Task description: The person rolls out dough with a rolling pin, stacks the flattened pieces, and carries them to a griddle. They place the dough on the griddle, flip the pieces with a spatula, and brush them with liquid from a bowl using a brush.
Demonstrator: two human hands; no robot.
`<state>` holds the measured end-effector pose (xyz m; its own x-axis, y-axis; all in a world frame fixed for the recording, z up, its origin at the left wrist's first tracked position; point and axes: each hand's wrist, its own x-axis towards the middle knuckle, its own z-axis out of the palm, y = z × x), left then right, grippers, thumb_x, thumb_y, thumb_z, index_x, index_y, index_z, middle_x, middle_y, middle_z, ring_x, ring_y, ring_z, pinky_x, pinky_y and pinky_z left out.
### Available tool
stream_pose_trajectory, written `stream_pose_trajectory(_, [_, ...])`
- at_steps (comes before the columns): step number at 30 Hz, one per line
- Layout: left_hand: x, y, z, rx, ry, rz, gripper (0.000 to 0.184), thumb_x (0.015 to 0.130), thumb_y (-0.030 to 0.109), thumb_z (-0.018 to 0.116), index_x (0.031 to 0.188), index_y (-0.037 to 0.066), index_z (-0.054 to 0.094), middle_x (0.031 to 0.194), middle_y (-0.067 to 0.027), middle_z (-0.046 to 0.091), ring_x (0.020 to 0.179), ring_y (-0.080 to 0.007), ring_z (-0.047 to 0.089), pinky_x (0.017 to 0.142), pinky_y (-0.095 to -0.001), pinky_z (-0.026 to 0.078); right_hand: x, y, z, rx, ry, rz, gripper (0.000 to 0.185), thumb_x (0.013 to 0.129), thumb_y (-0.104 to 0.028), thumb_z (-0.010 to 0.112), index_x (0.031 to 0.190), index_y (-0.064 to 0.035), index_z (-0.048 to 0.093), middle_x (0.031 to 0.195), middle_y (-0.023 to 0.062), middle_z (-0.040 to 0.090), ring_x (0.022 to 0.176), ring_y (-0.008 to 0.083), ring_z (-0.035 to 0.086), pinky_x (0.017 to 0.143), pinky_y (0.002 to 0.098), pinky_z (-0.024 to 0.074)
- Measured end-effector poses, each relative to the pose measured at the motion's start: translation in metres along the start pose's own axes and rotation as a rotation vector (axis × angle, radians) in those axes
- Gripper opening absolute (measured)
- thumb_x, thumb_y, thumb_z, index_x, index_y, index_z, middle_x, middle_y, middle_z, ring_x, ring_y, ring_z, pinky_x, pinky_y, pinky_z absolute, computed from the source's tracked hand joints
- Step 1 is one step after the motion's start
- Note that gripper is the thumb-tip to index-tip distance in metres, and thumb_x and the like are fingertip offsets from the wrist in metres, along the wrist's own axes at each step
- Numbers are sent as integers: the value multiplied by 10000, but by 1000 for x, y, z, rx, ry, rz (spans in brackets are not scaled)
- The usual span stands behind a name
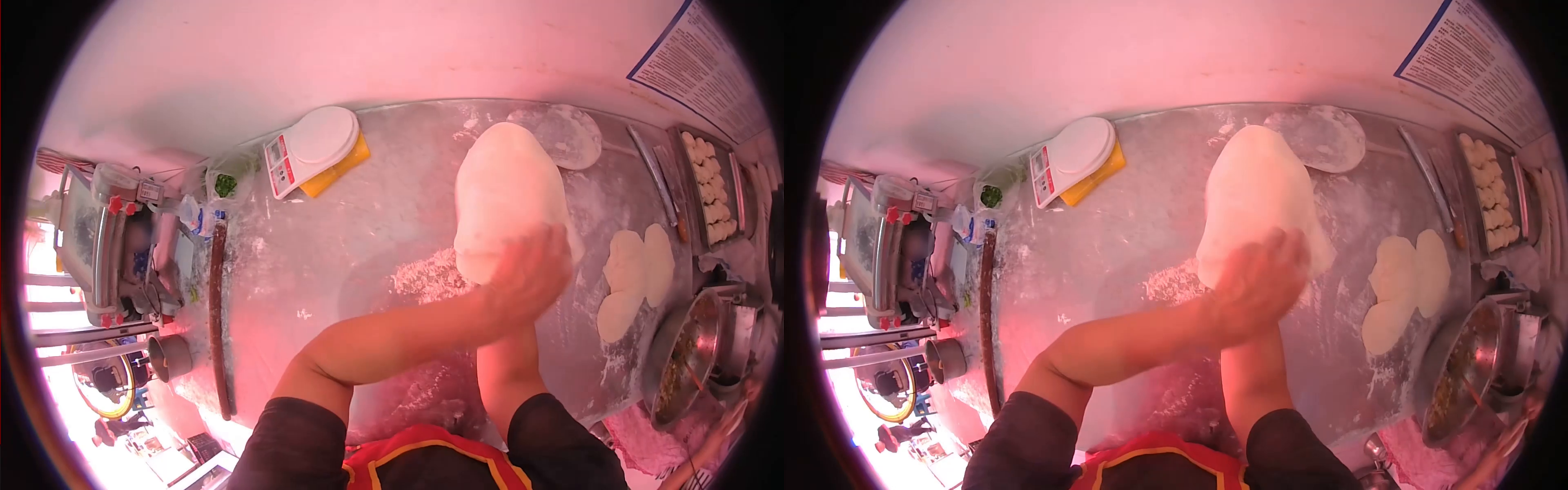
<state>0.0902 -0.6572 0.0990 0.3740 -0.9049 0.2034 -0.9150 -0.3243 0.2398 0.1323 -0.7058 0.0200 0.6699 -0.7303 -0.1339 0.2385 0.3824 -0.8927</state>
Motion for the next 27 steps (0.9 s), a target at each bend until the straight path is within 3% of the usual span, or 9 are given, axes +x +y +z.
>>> stream_pose_trajectory(3, [-11,11,-22,-397,-116,209,192,795,107,652,963,17,639,947,-106,608,918,-235,619,649,-389,542,-46,-49,-14,-541,41,-294,435,957,-166,525,1364,-30,459,1323,92,510,1195,182,507,1027,324,402])
stream_pose_trajectory(6, [-2,-32,-23,-1009,37,127,236,828,140,674,1034,32,636,992,-102,642,969,-244,623,680,-376,536,-76,-94,-26,-885,116,-466,434,946,-133,537,1360,-36,453,1282,73,527,1163,171,518,1017,323,410])
stream_pose_trajectory(8, [22,-82,24,-664,139,-406,298,849,192,690,1097,44,616,1025,-101,663,1019,-264,617,771,-383,520,-86,-117,-35,-1042,180,-529,435,939,-111,545,1357,-40,449,1255,61,538,1141,164,526,1011,322,416])
stream_pose_trajectory(10, [39,-124,77,-397,226,-399,240,875,185,641,1079,61,622,1058,-125,644,1038,-317,603,867,-406,498,-95,-130,-48,-1031,230,-556,482,935,-85,551,1392,-44,402,1249,59,539,1114,159,539,998,311,432])
stream_pose_trajectory(16, [90,-151,165,-211,222,-398,201,854,175,627,1020,62,615,974,-117,639,1012,-313,600,869,-423,489,-109,-144,-71,-999,282,-580,479,933,-89,552,1387,-46,405,1246,62,540,1113,162,539,995,313,432])
stream_pose_trajectory(21, [48,-161,151,-306,228,-349,169,864,143,588,1015,76,628,997,-142,640,991,-341,609,851,-429,499,-114,-140,-76,-975,243,-555,476,931,-93,552,1382,-49,407,1243,64,540,1112,164,539,993,315,431])
stream_pose_trajectory(23, [-6,-166,112,-397,243,-476,175,870,125,578,1024,65,638,1040,-154,647,976,-354,622,830,-427,503,-114,-129,-76,-932,195,-518,475,931,-94,553,1380,-49,408,1242,65,540,1111,165,539,993,316,431])
stream_pose_trajectory(26, [-94,-213,56,-74,294,-472,223,801,82,625,1020,58,658,1065,-152,638,1022,-337,607,868,-425,495,-117,-106,-70,-822,107,-430,473,930,-96,553,1378,-51,409,1241,66,540,1111,167,539,991,317,431])
stream_pose_trajectory(27, [-118,-240,40,-71,196,-641,241,820,100,637,1056,46,642,1111,-143,622,1059,-337,586,900,-418,484,-120,-96,-66,-780,70,-394,472,929,-97,554,1377,-51,409,1241,67,540,1110,167,539,991,317,431])
